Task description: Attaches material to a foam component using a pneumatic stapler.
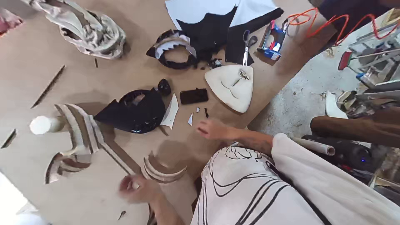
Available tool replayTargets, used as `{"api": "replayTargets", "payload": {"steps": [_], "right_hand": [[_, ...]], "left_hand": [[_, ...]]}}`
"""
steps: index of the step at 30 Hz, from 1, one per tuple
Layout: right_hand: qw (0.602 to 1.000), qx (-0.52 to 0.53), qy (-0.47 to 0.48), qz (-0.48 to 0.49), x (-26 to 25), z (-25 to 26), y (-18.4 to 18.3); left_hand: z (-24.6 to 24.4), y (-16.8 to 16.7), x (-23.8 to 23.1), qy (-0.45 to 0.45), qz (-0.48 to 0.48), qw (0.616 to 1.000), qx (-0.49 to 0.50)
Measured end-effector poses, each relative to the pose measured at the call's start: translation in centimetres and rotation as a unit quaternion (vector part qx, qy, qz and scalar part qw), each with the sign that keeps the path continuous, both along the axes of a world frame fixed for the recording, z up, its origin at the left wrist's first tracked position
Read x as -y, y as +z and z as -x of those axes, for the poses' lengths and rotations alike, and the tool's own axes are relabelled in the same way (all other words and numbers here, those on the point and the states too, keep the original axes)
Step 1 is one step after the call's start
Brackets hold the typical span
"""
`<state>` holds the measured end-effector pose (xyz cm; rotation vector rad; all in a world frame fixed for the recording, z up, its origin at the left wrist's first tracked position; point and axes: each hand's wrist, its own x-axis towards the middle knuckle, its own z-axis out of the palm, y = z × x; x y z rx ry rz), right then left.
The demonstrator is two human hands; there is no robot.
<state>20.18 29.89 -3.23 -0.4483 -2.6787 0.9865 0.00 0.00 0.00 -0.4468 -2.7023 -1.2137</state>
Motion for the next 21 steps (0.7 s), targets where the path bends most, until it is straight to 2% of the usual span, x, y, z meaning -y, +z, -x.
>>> {"api": "replayTargets", "payload": {"steps": [2,5,6,8,10,13,16,21], "right_hand": [[0.992,0.046,-0.121,0.003,-3.7,-3.9,2.9],[0.926,0.154,-0.344,0.027,-10.8,-9.6,3.3],[0.904,0.156,-0.396,0.037,-13.3,-11.4,2.6],[0.885,0.142,-0.442,0.038,-17.3,-13.7,1.2],[0.894,0.142,-0.424,0.024,-20.7,-14.5,0.2],[0.933,0.131,-0.333,0.025,-24.2,-13.8,0.4],[0.961,0.145,-0.236,0.025,-27.4,-12.9,0.6],[0.959,0.211,-0.188,0.027,-31.9,-10.5,-0.6]], "left_hand": [[-3.8,0.2,-4.7,-0.11,-0.001,0.985,0.135],[-9.4,-1.6,-12.9,-0.212,0.007,0.915,0.344],[-11.0,-2.2,-15.6,-0.228,0.023,0.895,0.382],[-13.7,-2.5,-20.7,-0.251,0.056,0.874,0.412],[-15.4,-2.4,-26.0,-0.249,0.067,0.869,0.422],[-16.7,-2.3,-32.8,-0.21,0.08,0.865,0.449],[-17.9,-2.2,-38.0,-0.138,0.118,0.881,0.436],[-18.7,-2.3,-41.0,-0.046,0.12,0.883,0.451]]}}
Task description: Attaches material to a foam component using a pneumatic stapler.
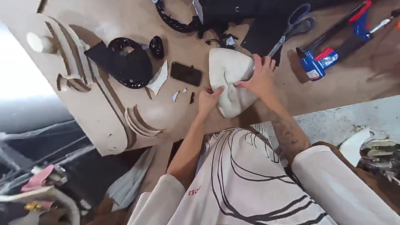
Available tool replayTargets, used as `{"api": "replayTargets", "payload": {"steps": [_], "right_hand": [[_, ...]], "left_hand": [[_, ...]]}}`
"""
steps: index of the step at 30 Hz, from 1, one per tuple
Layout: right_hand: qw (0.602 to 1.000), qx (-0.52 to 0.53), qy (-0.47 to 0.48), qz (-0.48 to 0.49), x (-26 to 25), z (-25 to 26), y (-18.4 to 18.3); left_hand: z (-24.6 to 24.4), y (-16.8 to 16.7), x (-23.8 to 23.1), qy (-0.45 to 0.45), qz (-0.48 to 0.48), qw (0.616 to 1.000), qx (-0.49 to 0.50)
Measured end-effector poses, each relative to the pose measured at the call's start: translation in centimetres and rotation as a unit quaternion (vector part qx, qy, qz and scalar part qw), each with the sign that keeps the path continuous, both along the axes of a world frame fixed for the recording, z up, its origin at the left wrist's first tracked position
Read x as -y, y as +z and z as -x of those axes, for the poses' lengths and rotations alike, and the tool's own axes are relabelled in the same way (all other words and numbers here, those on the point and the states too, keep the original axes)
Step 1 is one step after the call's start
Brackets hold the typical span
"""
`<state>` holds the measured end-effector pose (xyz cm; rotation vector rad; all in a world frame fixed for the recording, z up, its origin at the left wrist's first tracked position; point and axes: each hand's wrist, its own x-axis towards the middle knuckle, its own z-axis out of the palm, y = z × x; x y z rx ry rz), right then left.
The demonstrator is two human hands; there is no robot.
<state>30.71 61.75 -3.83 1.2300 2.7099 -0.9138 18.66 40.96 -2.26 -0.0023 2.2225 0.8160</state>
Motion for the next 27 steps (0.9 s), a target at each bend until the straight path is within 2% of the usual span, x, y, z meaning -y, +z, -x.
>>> {"api": "replayTargets", "payload": {"steps": [4,7,10,14,20,27], "right_hand": [[0.995,-0.054,0.034,0.083,0.0,-1.5,1.4],[0.99,-0.063,0.011,0.124,0.4,-2.4,2.6],[0.976,-0.071,-0.033,0.205,1.1,-3.0,3.6],[0.95,-0.167,-0.065,0.254,0.6,-4.1,3.4],[0.953,-0.018,-0.143,0.267,1.9,-2.2,5.7],[0.94,0.021,-0.265,0.215,5.2,-1.0,4.9]], "left_hand": [[-0.9,1.0,-1.0,0.039,-0.109,0.993,0.011],[-1.3,1.5,-1.5,0.031,-0.101,0.993,-0.047],[-0.6,2.9,-0.7,-0.048,-0.052,0.994,-0.083],[0.6,4.8,-2.5,-0.184,-0.021,0.979,-0.087],[2.1,5.0,-4.4,-0.254,0.043,0.961,-0.099],[3.3,4.4,-4.9,-0.294,0.071,0.949,-0.088]]}}
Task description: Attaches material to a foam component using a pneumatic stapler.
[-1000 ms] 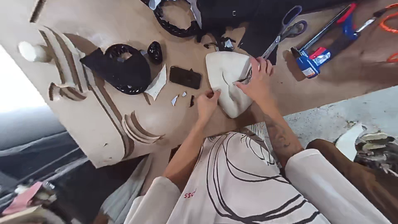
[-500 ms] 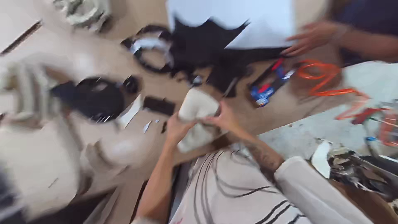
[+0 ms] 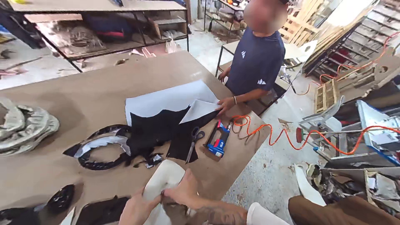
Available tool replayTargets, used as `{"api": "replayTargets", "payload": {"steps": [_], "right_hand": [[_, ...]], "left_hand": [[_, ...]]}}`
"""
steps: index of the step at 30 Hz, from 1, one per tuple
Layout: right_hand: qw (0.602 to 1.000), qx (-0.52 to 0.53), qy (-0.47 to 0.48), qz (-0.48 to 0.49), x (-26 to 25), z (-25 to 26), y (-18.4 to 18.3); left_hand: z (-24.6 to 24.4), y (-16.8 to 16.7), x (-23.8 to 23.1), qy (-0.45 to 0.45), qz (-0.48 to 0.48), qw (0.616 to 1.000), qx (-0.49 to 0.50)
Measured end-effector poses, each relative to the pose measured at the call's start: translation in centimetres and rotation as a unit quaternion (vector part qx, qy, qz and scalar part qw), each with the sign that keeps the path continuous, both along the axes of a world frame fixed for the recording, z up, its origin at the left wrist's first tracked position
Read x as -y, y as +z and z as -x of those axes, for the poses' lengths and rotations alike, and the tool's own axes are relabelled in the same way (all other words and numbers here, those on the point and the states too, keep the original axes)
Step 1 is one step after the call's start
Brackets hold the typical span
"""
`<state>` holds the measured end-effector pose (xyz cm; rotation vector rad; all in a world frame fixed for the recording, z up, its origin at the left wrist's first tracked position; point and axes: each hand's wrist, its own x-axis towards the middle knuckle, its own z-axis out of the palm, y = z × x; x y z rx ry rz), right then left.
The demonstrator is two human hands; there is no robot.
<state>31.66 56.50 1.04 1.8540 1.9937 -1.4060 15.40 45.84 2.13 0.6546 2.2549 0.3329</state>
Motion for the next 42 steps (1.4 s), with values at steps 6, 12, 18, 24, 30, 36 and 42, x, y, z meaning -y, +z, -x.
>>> {"api": "replayTargets", "payload": {"steps": [6,12,18,24,30,36,42], "right_hand": [[0.987,0.049,0.134,-0.08,1.3,-2.0,1.6],[0.926,0.113,0.246,-0.263,-7.4,-11.6,3.1],[0.842,0.118,0.415,-0.325,-17.6,-14.6,0.4],[0.802,0.129,0.505,-0.292,-20.4,-11.8,0.5],[0.754,0.149,0.598,-0.228,-24.5,-10.3,0.3],[0.763,0.1,0.616,-0.169,-18.8,-5.7,6.3],[0.799,0.065,0.571,-0.178,-8.1,0.8,9.2]], "left_hand": [[3.0,-0.6,-0.5,-0.11,-0.016,0.994,-0.019],[-2.9,-4.1,4.6,-0.104,-0.17,0.972,-0.124],[-8.8,-8.8,5.2,-0.122,-0.179,0.952,-0.217],[-8.9,-8.9,5.8,-0.145,-0.17,0.934,-0.278],[-8.2,-9.4,6.0,-0.148,-0.207,0.922,-0.291],[-8.8,-9.8,5.2,-0.148,-0.17,0.945,-0.236],[-8.9,-8.7,10.4,0.042,-0.331,0.932,-0.139]]}}
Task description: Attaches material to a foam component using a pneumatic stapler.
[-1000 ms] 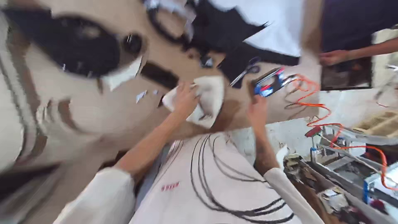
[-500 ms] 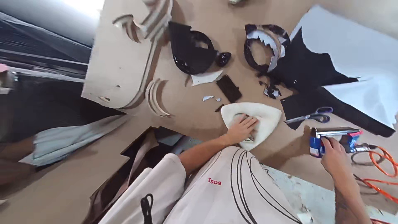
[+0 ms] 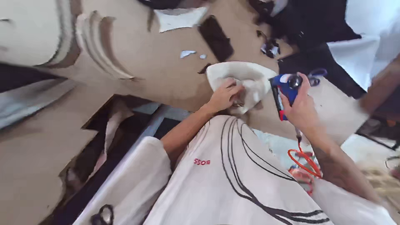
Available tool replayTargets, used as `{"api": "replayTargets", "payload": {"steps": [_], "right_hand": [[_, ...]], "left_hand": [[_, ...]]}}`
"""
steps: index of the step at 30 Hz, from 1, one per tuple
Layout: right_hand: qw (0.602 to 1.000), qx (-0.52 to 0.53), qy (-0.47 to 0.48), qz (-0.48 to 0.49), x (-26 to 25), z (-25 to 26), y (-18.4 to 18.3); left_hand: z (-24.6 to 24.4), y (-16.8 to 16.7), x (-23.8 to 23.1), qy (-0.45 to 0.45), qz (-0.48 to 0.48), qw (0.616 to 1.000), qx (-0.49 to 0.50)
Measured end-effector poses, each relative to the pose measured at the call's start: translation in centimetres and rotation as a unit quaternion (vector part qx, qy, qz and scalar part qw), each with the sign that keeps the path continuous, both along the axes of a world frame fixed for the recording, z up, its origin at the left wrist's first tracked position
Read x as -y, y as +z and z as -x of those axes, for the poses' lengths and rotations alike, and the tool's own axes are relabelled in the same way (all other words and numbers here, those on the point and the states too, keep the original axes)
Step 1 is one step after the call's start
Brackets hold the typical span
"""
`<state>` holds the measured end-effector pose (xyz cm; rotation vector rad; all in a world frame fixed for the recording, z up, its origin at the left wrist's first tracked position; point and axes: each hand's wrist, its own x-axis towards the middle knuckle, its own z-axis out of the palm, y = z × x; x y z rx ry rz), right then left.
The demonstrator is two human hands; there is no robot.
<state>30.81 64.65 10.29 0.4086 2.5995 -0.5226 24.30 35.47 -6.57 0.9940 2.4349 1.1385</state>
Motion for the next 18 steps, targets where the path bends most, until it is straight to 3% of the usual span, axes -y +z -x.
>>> {"api": "replayTargets", "payload": {"steps": [2,4,6,7,10,12,14,18], "right_hand": [[0.999,-0.034,0.015,-0.034,0.9,1.2,-1.3],[0.997,-0.041,0.018,-0.066,0.2,0.5,-0.7],[0.999,-0.023,0.021,-0.014,2.0,1.3,-0.7],[0.999,-0.011,0.015,0.033,3.6,1.8,-0.4],[0.997,-0.007,-0.007,0.079,3.0,3.9,2.5],[0.994,0.011,-0.025,0.104,2.9,5.7,1.8],[0.992,0.027,-0.031,0.116,3.7,6.8,0.2],[0.991,0.036,-0.077,0.106,3.7,7.8,0.4]], "left_hand": [[-0.8,2.1,7.4,0.185,-0.033,0.981,0.05],[-5.5,3.1,14.2,0.301,-0.049,0.947,0.097],[-10.1,4.1,19.7,0.332,-0.004,0.93,0.155],[-11.4,5.4,20.8,0.306,0.006,0.937,0.168],[-6.8,5.3,12.9,0.053,-0.1,0.986,0.124],[-2.7,4.9,7.4,-0.067,-0.072,0.994,0.043],[-0.3,4.1,2.7,-0.109,0.016,0.994,0.014],[0.0,0.8,-5.3,-0.116,0.07,0.986,-0.102]]}}
